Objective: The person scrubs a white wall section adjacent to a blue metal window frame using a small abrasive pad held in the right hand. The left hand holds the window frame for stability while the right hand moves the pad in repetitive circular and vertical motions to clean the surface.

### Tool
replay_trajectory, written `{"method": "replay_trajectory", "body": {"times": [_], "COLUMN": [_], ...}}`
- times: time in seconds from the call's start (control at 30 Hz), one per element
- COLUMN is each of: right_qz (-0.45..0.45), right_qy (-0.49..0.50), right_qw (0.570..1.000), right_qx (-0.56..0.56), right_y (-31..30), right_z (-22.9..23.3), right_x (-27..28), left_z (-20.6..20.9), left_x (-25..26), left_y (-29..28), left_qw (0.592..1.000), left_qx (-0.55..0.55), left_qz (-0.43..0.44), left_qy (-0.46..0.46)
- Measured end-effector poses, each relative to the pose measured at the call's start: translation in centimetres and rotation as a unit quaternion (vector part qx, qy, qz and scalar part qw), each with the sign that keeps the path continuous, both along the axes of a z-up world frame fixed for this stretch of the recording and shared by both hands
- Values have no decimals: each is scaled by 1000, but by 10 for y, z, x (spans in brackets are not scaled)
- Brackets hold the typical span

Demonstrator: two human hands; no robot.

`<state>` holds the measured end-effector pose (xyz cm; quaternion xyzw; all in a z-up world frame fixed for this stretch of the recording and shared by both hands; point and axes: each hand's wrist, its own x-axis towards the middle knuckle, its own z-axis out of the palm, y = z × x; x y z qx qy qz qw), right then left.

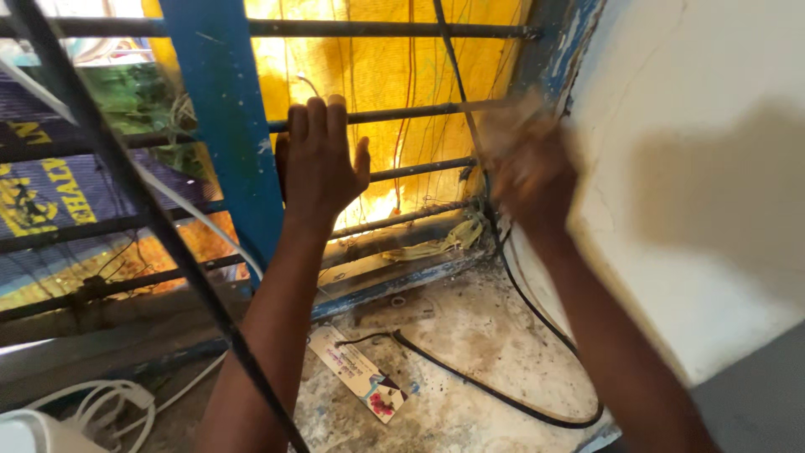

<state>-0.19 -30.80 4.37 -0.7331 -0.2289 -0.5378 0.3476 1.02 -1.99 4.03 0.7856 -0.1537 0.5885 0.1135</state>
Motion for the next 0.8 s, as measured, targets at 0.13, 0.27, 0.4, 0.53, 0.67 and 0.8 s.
{"method": "replay_trajectory", "body": {"times": [0.13, 0.27, 0.4, 0.53, 0.67, 0.8], "right_qz": [-230, -260, -220, -256, -242, -294], "right_qy": [-115, -141, 36, 106, -95, -80], "right_qw": [959, 920, 914, 912, 941, 889], "right_qx": [-123, -256, -339, -302, -218, -342], "right_y": [-42, -35, -47, -71, -76, -53], "right_z": [42, -26, -101, -81, -27, -45], "right_x": [26, 50, 27, 41, 53, 56], "left_z": [-6, -7, -6, -5, -5, -5], "left_x": [9, 15, 15, 15, 14, 13], "left_y": [0, 0, -1, -5, -12, -14], "left_qw": [1000, 999, 999, 998, 995, 994], "left_qx": [0, -1, -5, -17, -33, -42], "left_qz": [8, 0, 23, 32, 69, 80], "left_qy": [-16, -38, -22, -58, -61, -62]}}
